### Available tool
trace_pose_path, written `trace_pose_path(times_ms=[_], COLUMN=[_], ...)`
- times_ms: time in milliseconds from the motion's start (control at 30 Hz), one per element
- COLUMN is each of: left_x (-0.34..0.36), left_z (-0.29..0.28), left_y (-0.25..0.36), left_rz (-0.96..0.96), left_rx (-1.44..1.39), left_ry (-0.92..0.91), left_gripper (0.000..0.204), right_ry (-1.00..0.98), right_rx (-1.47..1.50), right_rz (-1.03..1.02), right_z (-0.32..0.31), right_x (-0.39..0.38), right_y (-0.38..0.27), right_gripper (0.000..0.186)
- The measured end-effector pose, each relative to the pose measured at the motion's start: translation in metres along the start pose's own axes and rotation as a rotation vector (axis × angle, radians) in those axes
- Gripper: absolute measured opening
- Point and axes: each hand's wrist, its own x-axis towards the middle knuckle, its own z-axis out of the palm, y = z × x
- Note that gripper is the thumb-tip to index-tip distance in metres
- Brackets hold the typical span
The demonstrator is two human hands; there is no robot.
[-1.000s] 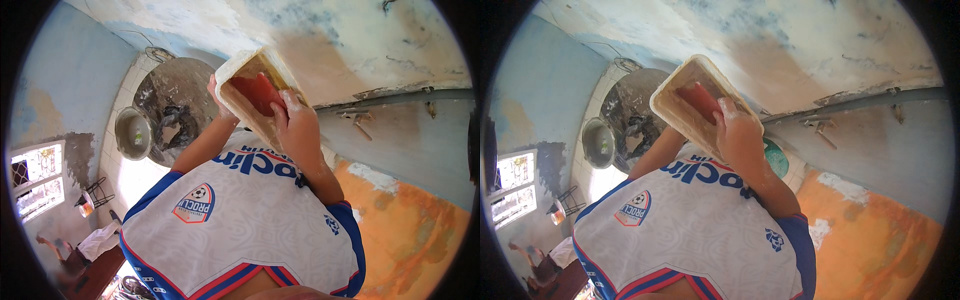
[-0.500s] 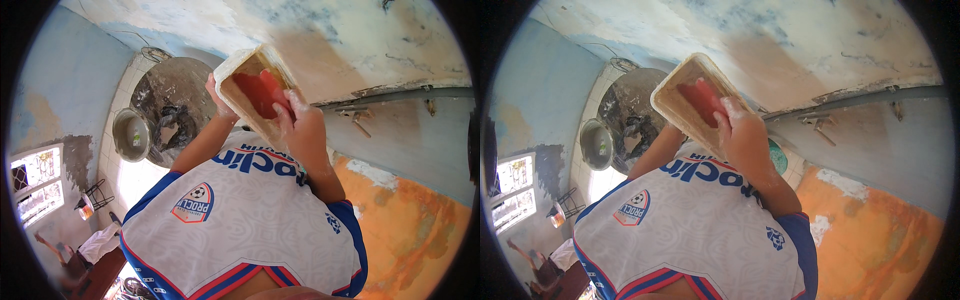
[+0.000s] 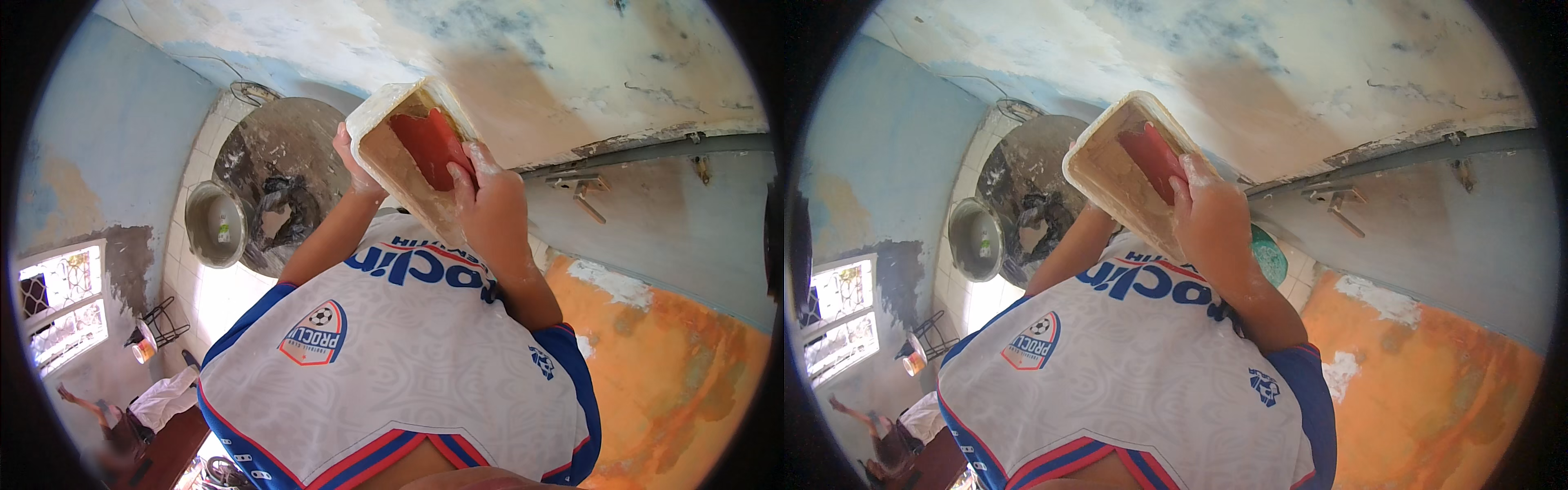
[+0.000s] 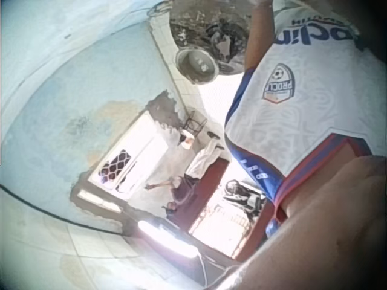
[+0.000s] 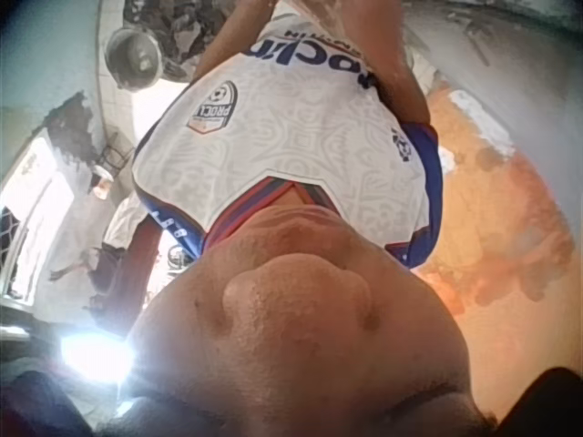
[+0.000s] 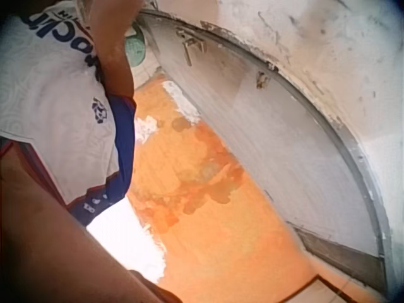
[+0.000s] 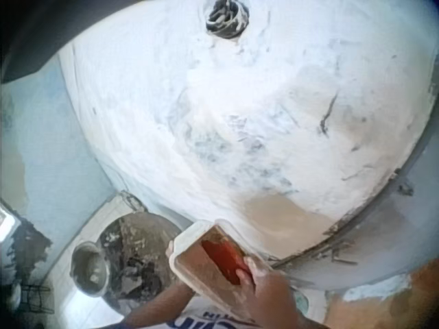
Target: The person applies a putty-like substance to a wall using a red scraper. They pick up the substance from a plastic container and spread it onto the damaged or uneven sections of the wall.
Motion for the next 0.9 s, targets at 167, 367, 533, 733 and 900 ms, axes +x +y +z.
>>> trace_pose_path(times_ms=[167,367,533,733,900], left_x=[0.001,-0.001,0.006,0.013,0.021], left_z=[0.007,0.044,0.039,0.054,0.042], left_y=[-0.002,0.002,0.001,0.000,-0.001], left_rz=[-0.055,0.063,0.020,0.017,-0.033], left_rx=[-0.013,0.207,0.072,0.136,0.113], left_ry=[0.058,0.163,0.186,0.203,0.082], left_gripper=[0.076,0.076,0.075,0.073,0.071], right_ry=[0.095,0.208,0.334,0.542,0.738], right_rx=[-0.189,0.033,0.011,0.223,0.650], right_rz=[-0.115,-0.236,-0.348,-0.387,-0.176], right_z=[0.005,-0.033,-0.039,-0.034,-0.045], right_x=[-0.001,-0.013,-0.022,-0.032,-0.025], right_y=[0.002,0.003,0.021,0.049,0.057], right_gripper=[0.019,0.018,0.025,0.023,0.014])
